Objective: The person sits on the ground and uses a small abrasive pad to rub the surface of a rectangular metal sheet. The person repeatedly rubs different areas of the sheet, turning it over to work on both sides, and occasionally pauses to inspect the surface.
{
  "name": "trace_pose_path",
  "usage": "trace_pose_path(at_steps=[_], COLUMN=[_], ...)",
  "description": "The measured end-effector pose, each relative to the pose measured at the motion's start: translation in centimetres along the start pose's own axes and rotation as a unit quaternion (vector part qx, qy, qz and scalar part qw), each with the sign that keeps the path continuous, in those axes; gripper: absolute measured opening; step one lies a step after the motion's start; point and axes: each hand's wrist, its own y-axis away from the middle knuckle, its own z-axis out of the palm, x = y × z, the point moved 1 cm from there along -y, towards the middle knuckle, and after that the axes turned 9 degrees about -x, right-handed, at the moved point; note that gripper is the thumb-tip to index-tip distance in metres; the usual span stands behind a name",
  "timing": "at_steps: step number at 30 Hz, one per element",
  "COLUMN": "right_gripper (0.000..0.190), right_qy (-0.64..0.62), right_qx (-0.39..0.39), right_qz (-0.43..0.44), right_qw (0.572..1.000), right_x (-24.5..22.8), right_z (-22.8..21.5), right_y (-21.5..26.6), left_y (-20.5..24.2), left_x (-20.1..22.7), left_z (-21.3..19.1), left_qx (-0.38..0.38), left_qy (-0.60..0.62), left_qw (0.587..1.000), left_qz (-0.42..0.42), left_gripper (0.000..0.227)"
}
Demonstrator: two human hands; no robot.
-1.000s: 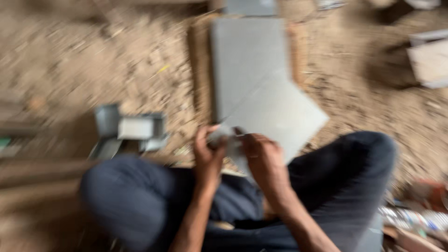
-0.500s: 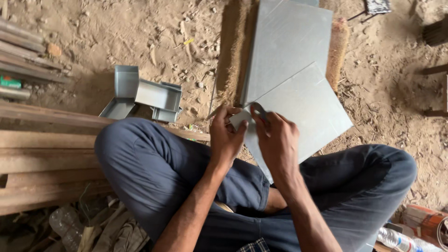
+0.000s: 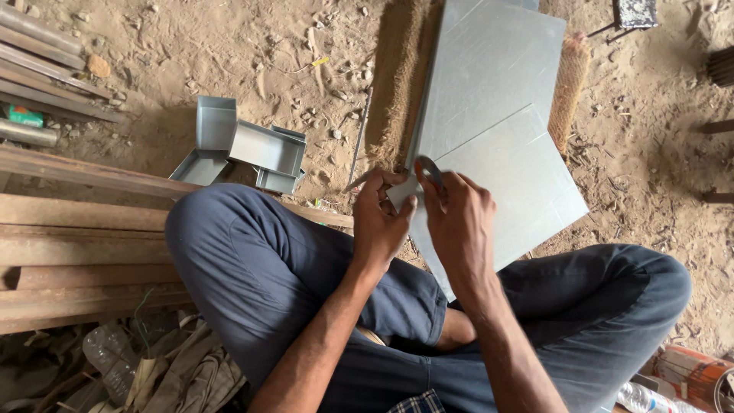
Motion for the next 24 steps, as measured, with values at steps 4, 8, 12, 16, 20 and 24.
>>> trace_pose_path(at_steps=[4,8,12,16,20,24], right_gripper=[0.016,0.015,0.018,0.016,0.016,0.015], right_qy=[0.02,0.007,0.003,-0.024,-0.002,-0.017], right_qx=[-0.005,0.008,-0.011,0.0,0.02,0.022], right_qz=[0.03,0.011,0.03,0.002,-0.003,-0.005], right_qw=[0.999,1.0,0.999,1.0,1.0,1.0], right_x=[0.6,0.4,-0.2,-0.7,-0.2,0.3], right_z=[-0.8,-0.2,0.3,-0.5,-1.0,0.0], right_y=[2.4,1.8,-0.7,0.2,2.3,0.8], left_y=[0.0,0.2,0.2,0.1,0.1,-0.3], left_x=[-0.1,0.1,0.4,0.5,-0.1,-0.4], left_z=[-0.3,-0.3,0.3,0.1,-0.2,0.1], left_qx=[-0.001,0.005,0.006,0.014,0.015,0.004], left_qy=[-0.087,-0.087,-0.026,-0.023,-0.056,0.006], left_qw=[0.995,0.996,1.0,0.999,0.998,0.999], left_qz=[-0.051,-0.036,-0.002,-0.018,-0.026,-0.045], left_gripper=[0.027,0.029,0.023,0.03,0.031,0.028])
